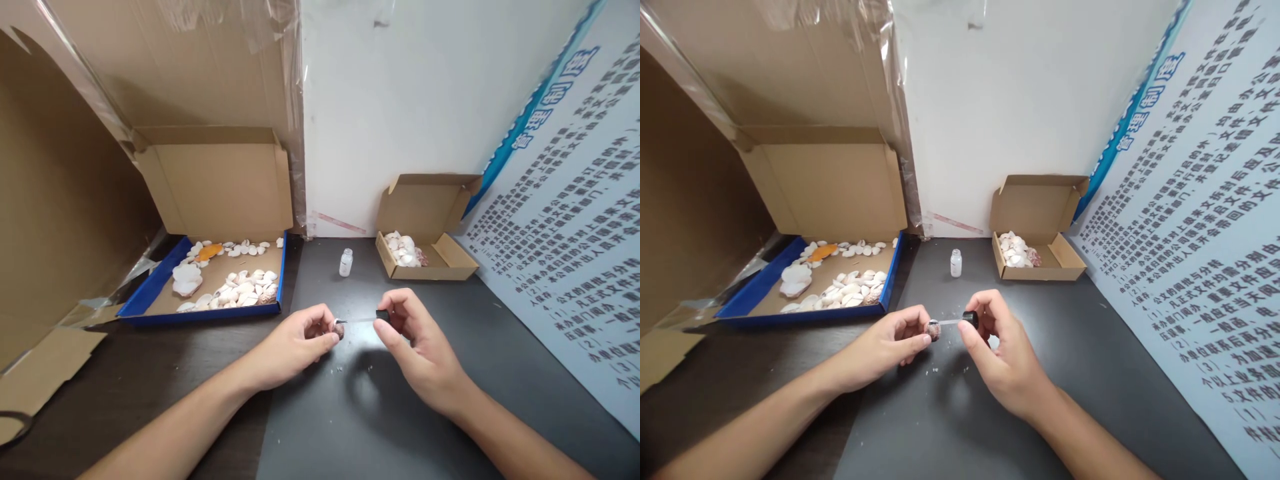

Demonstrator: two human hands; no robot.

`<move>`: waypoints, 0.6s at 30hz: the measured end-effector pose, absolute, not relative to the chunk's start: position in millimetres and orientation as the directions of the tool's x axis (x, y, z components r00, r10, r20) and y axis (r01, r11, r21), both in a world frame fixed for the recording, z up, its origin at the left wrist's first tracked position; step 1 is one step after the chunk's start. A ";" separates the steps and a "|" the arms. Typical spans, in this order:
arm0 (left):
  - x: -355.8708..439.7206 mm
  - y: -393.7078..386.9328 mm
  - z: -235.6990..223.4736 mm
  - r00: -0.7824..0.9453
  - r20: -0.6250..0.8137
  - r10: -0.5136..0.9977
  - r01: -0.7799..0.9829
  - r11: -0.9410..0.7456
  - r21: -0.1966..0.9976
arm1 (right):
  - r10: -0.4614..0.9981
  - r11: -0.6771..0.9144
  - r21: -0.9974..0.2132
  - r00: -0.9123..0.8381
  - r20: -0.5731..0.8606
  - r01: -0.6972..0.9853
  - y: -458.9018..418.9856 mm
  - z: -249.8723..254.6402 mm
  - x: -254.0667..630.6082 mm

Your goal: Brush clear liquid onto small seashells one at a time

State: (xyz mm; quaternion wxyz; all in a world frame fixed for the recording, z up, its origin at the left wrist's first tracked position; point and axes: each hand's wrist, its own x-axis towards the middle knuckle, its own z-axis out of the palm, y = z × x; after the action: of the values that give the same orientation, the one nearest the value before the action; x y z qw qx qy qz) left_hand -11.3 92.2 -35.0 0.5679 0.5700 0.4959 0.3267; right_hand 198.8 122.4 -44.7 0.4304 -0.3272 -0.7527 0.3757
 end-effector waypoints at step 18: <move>-12.9 90.5 -33.2 0.312 -0.212 0.926 0.197 0.156 0.968 | 0.809 0.502 -0.850 -0.433 0.398 0.157 121.1 -39.6 199.1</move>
State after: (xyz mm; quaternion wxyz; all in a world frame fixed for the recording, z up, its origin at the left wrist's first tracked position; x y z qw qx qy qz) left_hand -12.9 90.5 -33.2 0.5776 0.5680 0.4942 0.3156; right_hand 199.1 121.1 -39.6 0.4257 -0.3200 -0.7550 0.3826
